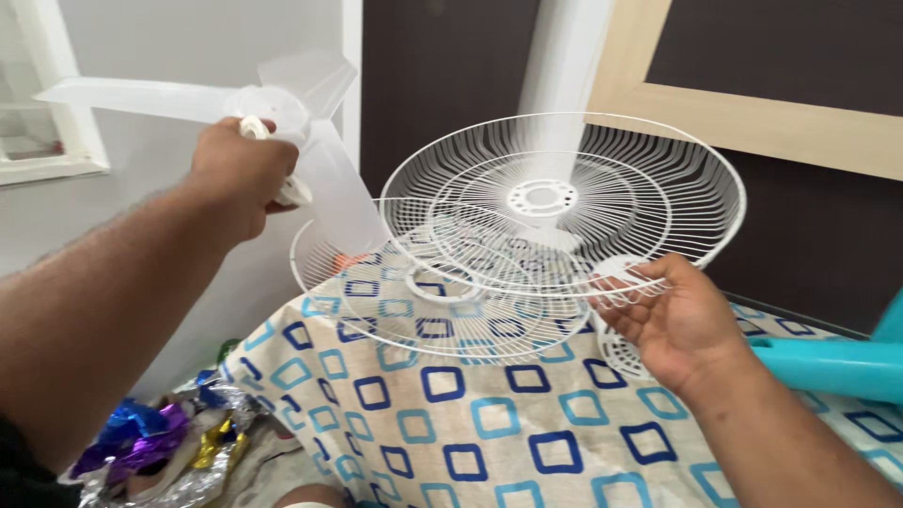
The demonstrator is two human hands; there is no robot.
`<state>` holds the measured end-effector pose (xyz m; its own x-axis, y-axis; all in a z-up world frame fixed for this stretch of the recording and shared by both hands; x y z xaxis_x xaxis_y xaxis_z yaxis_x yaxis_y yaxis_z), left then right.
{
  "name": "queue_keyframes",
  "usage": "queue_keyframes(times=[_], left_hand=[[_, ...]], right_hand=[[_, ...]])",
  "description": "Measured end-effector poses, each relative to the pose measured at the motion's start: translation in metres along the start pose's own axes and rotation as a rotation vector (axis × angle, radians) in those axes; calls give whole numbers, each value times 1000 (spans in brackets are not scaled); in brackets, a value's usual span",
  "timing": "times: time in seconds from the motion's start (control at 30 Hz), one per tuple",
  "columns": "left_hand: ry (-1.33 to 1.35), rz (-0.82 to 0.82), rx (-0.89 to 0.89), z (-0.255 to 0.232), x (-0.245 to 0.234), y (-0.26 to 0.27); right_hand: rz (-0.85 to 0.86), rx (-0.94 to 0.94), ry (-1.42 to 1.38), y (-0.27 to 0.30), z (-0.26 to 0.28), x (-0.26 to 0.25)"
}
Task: The person disassembles a small electric fan on a table. They remove the front grille, unscrew and remove the fan blades, detach the rear grille, and then use a screwdriver to loosen screws on the motor housing.
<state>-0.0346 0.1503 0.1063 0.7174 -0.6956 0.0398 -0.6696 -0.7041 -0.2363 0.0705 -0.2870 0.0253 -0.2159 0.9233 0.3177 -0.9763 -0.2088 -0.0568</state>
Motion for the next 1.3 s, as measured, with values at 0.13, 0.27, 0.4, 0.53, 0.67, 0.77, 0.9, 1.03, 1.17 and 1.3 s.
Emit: queue_keyframes(times=[0.13, 0.27, 0.4, 0.53, 0.67, 0.77, 0.9, 1.03, 1.17, 1.3], left_hand=[[54, 52, -31, -13, -9, -1], [141, 177, -132, 0, 9, 1], [126, 313, -212, 26, 48, 8], [26, 429, -320, 49, 86, 11], [-43, 497, -386, 68, 112, 11], [-77, 557, -373, 81, 127, 7], [-22, 588, -432, 100, 138, 4], [-9, 606, -490, 111, 139, 0], [-82, 639, -476, 110, 135, -2], [-106, 644, -458, 108, 133, 6]], right_hand=[[75, 89, -6, -5, -20, 44], [136, 192, 7, -4, -40, 73], [164, 349, -92, -5, -52, 86], [153, 405, -95, -7, -49, 81], [100, 406, -61, -8, -45, 66], [52, 363, 14, -13, -42, 57], [-47, 228, 196, -12, -37, 47], [-25, 221, 393, -3, -33, 51], [-70, 266, 599, 9, -33, 53], [-90, 194, 819, 12, -28, 53]])
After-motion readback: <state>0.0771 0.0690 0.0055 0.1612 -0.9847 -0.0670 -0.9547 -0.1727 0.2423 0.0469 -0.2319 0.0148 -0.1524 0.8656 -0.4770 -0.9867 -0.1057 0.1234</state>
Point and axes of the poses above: each hand's wrist, its own y-axis away from the middle knuckle, its own x-axis out of the palm, z = x × y, the point moved 5 cm from there along -y, towards the middle knuckle, and after that the axes turned 4 degrees about z, right-handed, at the moved point
